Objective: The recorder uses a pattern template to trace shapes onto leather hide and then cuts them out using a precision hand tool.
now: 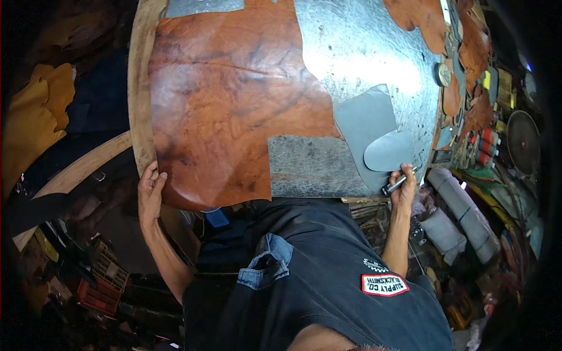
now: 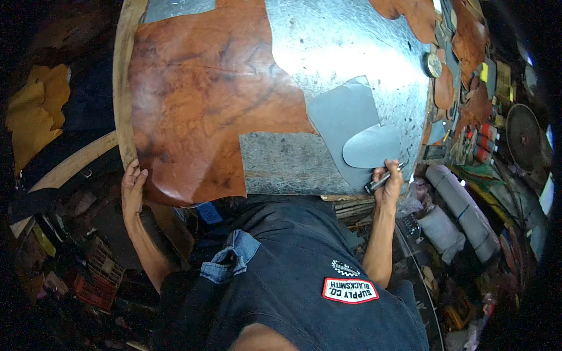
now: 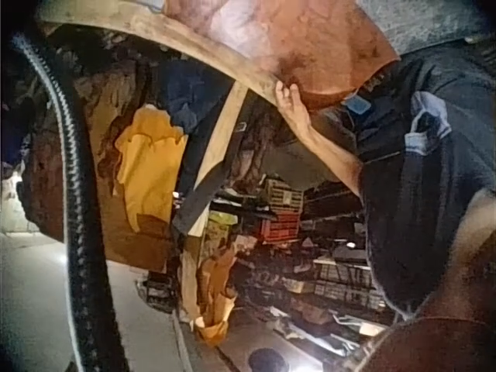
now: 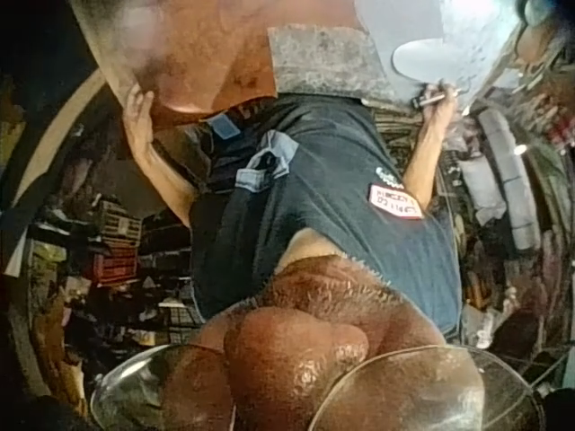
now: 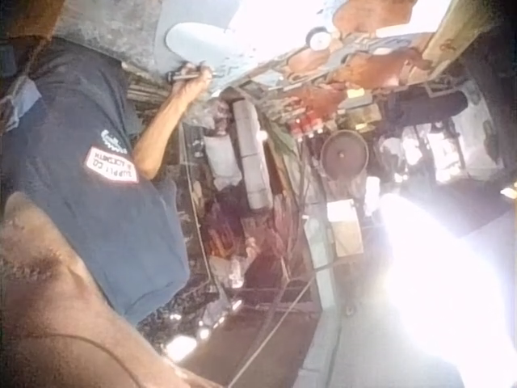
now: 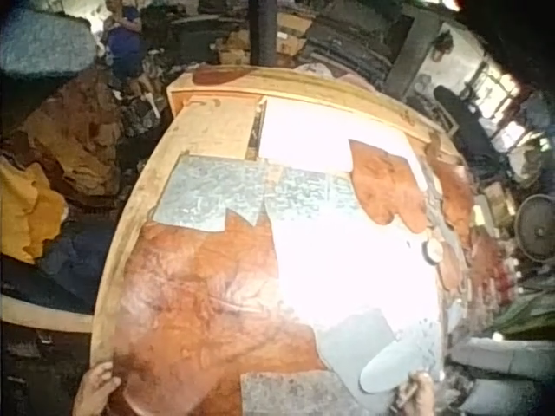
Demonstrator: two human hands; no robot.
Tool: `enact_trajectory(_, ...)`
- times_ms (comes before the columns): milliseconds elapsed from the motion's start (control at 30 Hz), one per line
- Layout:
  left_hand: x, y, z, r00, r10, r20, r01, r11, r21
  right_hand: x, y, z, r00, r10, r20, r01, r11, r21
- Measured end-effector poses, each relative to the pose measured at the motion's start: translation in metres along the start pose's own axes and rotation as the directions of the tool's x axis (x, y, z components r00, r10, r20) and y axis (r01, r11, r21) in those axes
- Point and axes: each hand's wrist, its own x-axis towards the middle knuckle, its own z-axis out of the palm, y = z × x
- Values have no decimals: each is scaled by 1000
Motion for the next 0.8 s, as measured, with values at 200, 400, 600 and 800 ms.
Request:
enact_trajectory(200, 2, 9, 10, 1000, 5, -13, -5, 1000, 10, 0, -1, -2, 1000, -8, -30, 7, 1000, -7)
enact_trajectory(400, 8, 9, 18, 1000, 16, -5, -16, 1000, -10, -1, -7, 10, 999, 8, -32, -7, 1000, 22)
enact_trajectory(600, 9, 18, 29, 1000, -4, 0, 4, 999, 32, -20, -11, 32, 987, 45, 152, -67, 988, 141)
enact_trajectory(800, 13, 17, 29, 1000, -19, 25, 18, 1000, 21, -20, 6, 75, 963, 106, 246, -115, 993, 25)
